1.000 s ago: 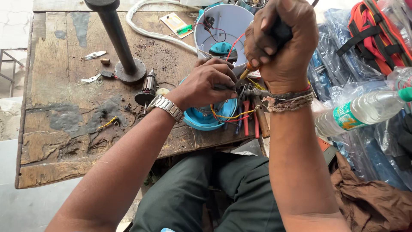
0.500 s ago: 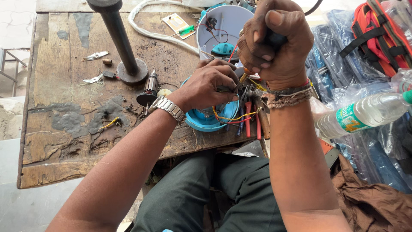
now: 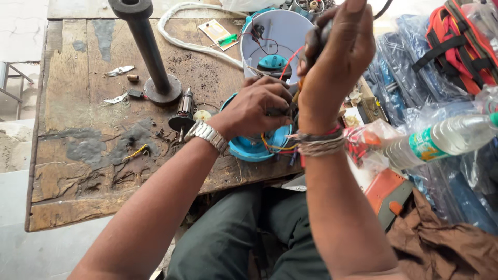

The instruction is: The person repairs an electrical motor by using a screwdriver to tighten components, handling wires, and applying oil from a small bottle to the central shaft.

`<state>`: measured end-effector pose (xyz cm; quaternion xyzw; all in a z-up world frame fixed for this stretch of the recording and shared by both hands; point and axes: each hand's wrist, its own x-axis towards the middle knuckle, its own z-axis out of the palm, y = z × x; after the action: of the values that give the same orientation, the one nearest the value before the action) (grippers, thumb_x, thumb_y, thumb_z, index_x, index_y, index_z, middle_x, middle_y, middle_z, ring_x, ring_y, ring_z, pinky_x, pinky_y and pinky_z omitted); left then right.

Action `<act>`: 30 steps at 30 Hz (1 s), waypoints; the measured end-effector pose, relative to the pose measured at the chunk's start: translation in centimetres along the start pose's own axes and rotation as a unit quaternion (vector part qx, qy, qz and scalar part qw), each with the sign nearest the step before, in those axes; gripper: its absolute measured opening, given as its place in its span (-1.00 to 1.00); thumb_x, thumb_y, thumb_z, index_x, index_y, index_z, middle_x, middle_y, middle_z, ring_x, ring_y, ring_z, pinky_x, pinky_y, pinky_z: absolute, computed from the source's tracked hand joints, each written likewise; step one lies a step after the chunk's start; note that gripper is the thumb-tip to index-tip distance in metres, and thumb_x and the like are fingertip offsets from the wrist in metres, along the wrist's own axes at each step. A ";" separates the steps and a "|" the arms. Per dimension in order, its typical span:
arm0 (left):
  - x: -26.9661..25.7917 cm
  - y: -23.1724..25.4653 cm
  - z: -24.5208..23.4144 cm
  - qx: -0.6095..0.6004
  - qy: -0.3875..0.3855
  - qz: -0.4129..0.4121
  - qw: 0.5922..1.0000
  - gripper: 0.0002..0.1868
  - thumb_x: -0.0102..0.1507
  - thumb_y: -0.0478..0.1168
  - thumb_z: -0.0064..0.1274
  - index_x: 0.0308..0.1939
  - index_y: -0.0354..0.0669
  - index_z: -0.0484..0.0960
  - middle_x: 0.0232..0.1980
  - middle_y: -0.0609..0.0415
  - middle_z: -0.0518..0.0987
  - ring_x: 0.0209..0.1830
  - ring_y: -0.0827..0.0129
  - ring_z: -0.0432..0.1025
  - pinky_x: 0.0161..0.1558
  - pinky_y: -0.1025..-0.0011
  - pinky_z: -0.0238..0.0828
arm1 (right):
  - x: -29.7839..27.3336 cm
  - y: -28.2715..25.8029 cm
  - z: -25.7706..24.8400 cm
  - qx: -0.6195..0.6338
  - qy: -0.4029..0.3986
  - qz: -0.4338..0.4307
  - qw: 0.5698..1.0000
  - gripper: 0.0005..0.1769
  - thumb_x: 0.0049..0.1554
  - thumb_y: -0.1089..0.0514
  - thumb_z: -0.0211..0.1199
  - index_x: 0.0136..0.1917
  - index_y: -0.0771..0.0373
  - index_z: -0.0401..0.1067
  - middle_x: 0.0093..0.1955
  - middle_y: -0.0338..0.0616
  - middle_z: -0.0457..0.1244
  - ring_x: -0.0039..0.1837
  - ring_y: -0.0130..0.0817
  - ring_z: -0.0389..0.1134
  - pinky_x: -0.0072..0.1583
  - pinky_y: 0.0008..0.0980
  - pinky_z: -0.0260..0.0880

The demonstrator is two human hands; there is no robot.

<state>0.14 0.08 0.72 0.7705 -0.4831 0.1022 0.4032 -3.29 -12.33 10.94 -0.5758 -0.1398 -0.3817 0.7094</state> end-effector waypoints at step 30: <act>0.0 -0.2 -0.1 -0.003 0.007 0.003 1.000 -0.76 0.15 0.01 0.34 -0.34 -0.03 0.72 -0.03 0.28 0.63 0.29 0.28 0.35 0.32 0.14 0.07 | 3.3 0.1 -3.8 0.124 -0.200 0.174 0.956 -0.58 0.41 -0.04 0.14 -0.13 0.34 0.33 -0.44 -0.16 0.06 -0.50 -0.43 0.07 -0.44 -0.41 0.07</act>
<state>0.31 0.17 0.71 0.7670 -0.4830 0.1081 0.4084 -1.91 -17.04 11.79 -0.5632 -0.2229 -0.1087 0.7882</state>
